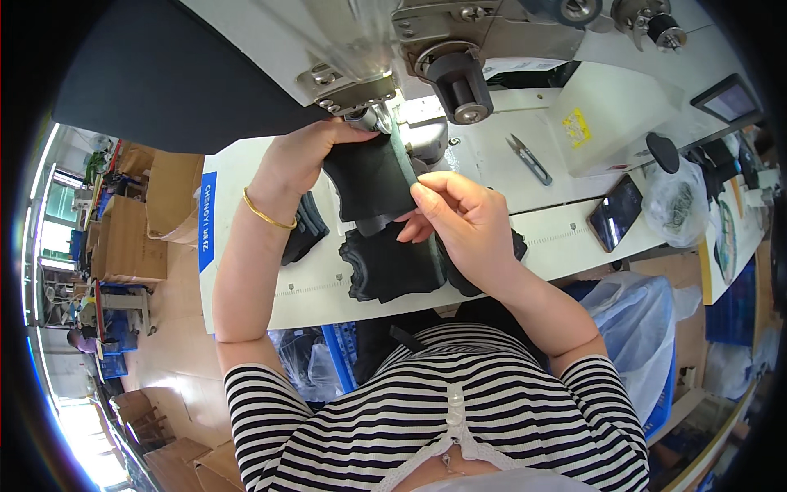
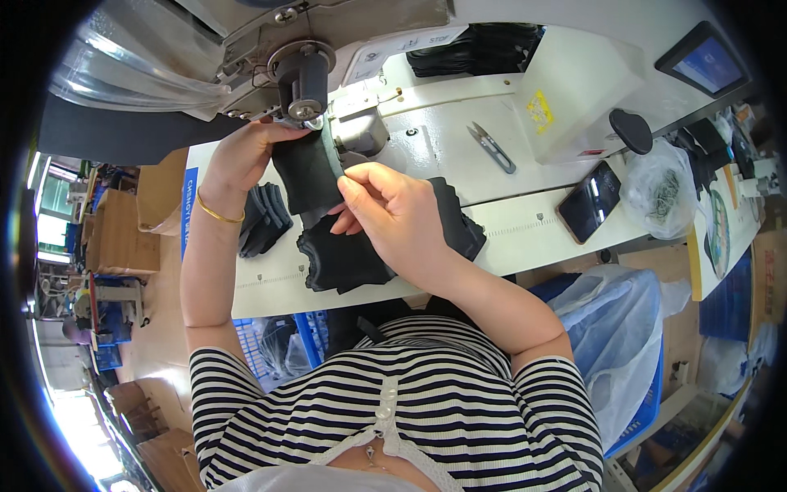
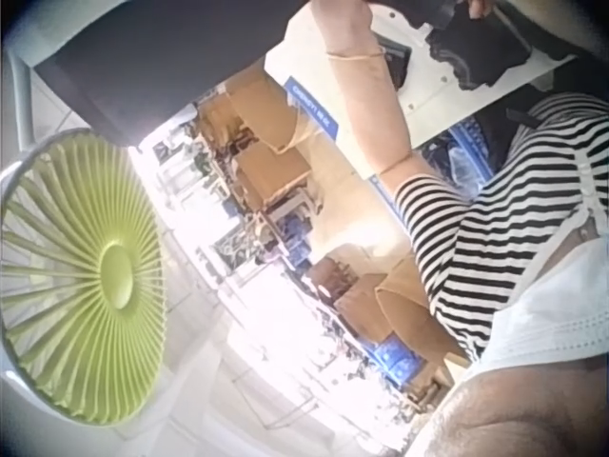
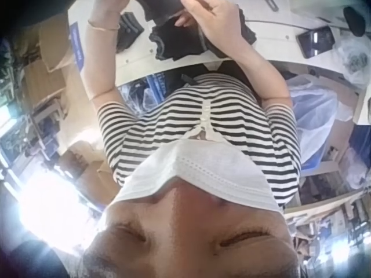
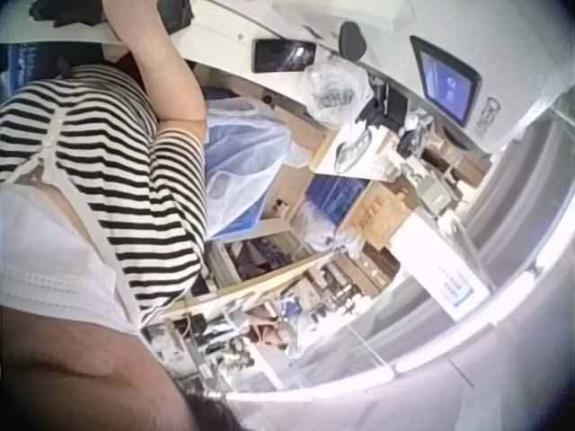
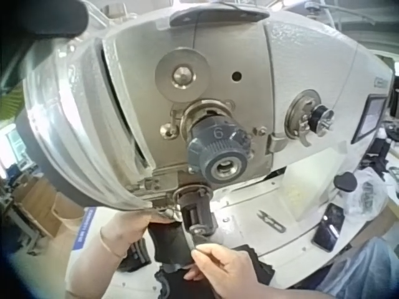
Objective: Stitch together the upper components of a shoe using an industrial sewing machine.
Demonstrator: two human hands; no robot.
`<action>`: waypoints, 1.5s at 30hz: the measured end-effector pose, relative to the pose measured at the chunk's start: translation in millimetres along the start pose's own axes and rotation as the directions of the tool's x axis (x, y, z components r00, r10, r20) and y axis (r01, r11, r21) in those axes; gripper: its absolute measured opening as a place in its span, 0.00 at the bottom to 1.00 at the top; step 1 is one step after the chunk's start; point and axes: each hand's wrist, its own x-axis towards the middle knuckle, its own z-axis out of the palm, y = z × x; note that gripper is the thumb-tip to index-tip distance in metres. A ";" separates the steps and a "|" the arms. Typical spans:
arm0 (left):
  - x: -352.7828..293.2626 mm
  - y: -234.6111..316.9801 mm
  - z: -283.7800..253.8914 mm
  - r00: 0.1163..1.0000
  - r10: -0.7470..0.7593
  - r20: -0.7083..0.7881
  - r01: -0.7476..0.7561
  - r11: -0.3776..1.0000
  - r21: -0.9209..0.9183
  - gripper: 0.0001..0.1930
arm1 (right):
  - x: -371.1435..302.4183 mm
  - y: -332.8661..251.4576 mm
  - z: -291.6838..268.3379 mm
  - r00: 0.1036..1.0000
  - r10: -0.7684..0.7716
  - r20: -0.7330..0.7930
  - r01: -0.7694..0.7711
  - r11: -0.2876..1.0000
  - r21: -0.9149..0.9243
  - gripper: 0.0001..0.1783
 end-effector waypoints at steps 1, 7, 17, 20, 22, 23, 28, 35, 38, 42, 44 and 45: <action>4.3 -0.7 -4.1 0.999 0.004 0.045 -0.004 1.000 -0.004 0.15 | 1.8 -0.2 1.5 1.000 0.002 -0.001 -0.002 1.000 -0.004 0.12; 24.1 -13.8 -22.6 0.991 0.122 -0.062 -0.122 0.992 -0.002 0.19 | 11.4 -2.8 5.4 1.000 -0.007 -0.017 0.007 1.000 0.008 0.13; 36.4 -14.1 -29.8 0.886 0.452 0.106 -0.430 0.885 -0.177 0.12 | 27.6 1.4 4.7 0.999 -0.021 -0.044 0.024 0.998 0.058 0.12; 41.4 -35.9 -53.8 0.796 0.601 0.072 -0.606 0.788 0.114 0.12 | 26.4 -3.9 14.2 0.999 -0.019 -0.049 0.023 0.996 0.084 0.11; 32.0 -25.0 -26.8 0.860 0.507 -0.065 -0.334 0.653 0.680 0.13 | 28.6 -2.0 10.6 0.997 -0.018 -0.074 0.024 0.997 0.072 0.11; 11.4 -6.2 8.0 0.909 0.324 -0.262 0.042 0.554 0.832 0.14 | 29.4 -0.2 4.8 0.996 0.006 -0.092 0.001 0.997 0.072 0.11; -40.8 -45.7 31.2 0.541 0.838 0.066 -0.608 0.336 0.719 0.17 | 27.4 7.3 4.4 0.998 -0.041 -0.054 0.041 0.999 0.007 0.11; -43.0 -45.6 37.5 0.669 0.741 -0.050 -0.580 0.564 0.588 0.18 | 26.5 12.9 -0.9 0.973 -0.223 -0.058 0.215 0.970 -0.115 0.11; -44.5 -42.9 46.9 0.558 0.829 -0.032 -0.613 0.437 0.658 0.14 | 29.6 11.8 -4.3 0.978 -0.207 -0.030 0.200 0.969 -0.145 0.11; -46.1 -42.4 49.7 0.326 0.925 0.196 -0.606 0.045 0.794 0.14 | 26.8 4.4 -5.9 0.989 -0.149 0.014 0.149 0.971 -0.188 0.11; -44.1 -42.7 48.2 0.179 0.917 0.356 -0.571 -0.198 0.796 0.18 | 26.9 3.8 -5.4 0.988 -0.155 0.025 0.157 0.972 -0.174 0.11; -44.2 -42.0 49.5 0.178 0.917 0.356 -0.572 -0.198 0.796 0.18 | 27.6 3.9 -6.3 0.986 -0.162 0.030 0.165 0.973 -0.162 0.11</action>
